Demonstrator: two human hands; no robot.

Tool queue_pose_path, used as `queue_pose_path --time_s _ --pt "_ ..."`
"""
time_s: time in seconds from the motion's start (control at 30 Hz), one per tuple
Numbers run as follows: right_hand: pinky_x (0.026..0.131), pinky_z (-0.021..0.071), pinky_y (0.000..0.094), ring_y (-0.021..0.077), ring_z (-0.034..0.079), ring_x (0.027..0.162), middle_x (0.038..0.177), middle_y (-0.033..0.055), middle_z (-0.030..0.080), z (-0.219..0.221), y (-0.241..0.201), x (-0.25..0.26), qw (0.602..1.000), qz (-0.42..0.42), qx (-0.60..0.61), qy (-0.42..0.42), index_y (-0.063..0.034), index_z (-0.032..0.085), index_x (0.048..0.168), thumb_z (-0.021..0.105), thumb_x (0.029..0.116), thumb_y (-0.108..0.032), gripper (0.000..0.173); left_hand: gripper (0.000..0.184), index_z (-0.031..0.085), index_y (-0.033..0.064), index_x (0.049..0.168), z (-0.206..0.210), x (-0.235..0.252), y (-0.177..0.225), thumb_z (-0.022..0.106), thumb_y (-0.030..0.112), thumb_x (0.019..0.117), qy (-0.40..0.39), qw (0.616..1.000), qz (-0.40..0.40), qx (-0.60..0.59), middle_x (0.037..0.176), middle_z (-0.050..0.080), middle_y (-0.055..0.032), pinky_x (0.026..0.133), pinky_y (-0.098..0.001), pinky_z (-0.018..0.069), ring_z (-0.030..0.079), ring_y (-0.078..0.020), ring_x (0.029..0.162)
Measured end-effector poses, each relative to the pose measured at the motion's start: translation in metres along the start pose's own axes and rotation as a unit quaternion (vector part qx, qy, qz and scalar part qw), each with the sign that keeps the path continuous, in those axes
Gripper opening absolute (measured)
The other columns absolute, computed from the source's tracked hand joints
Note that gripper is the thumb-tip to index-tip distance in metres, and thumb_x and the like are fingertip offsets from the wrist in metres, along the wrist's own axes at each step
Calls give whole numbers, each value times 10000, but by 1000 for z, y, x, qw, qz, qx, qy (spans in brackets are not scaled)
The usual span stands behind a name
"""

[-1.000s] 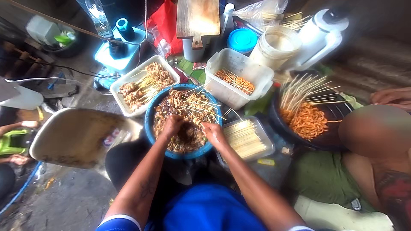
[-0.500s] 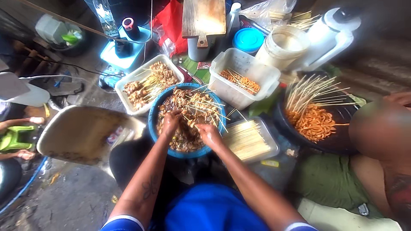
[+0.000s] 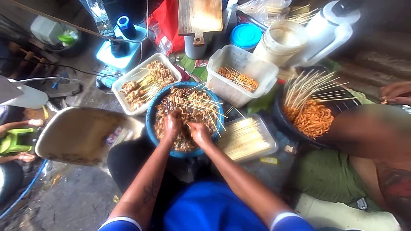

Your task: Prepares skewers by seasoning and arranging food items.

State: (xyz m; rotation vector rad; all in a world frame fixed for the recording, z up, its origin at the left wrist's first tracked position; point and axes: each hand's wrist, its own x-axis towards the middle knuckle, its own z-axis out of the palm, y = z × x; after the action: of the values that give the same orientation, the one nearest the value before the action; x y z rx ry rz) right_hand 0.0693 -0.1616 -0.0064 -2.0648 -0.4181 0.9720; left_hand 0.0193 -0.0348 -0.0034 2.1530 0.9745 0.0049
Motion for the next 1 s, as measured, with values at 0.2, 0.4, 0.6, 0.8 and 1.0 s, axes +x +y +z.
queue_pose_path --time_s 0.2,0.4,0.6,0.8,1.0 --pt "1084 456 541 364 639 1237 1267 213 698 -15 3 8 999 -19 -26 39 -35 685 1333 458 1087 -105 342 260 654 0 1252 18 8 2 501 90 1062 -14 995 -2 -94 1167 704 -192 994 -510 506 676 -314 1099" --pt "967 517 527 368 695 1038 1149 247 713 -34 16 -3 998 8 -52 41 -8 668 1342 432 1077 -57 358 307 657 -15 1235 32 33 5 608 189 1011 -90 985 -119 91 1257 653 -270 1018 -635 466 609 -443 1229" --pt "895 533 495 318 681 901 1064 223 711 -39 19 -10 1000 5 -18 9 -17 666 1344 441 1082 -67 349 244 643 -48 1245 17 36 -16 556 16 1027 -81 933 -134 -324 1066 691 -139 823 -345 539 643 -163 897" --pt "1023 497 521 362 681 1124 1221 228 704 -37 6 -16 997 -25 -65 -20 -28 672 1347 446 1086 -77 348 256 614 -55 1253 12 29 -26 515 -26 1019 -45 907 -155 -388 1030 639 -119 717 -288 507 577 -131 789" --pt "1110 439 531 365 625 1264 1296 220 683 -35 4 -14 993 -41 -102 -40 -33 667 1356 446 1090 -87 350 238 679 -49 1212 9 23 -22 530 32 1044 -54 975 -29 -212 1089 693 -167 821 -346 537 639 -163 867"
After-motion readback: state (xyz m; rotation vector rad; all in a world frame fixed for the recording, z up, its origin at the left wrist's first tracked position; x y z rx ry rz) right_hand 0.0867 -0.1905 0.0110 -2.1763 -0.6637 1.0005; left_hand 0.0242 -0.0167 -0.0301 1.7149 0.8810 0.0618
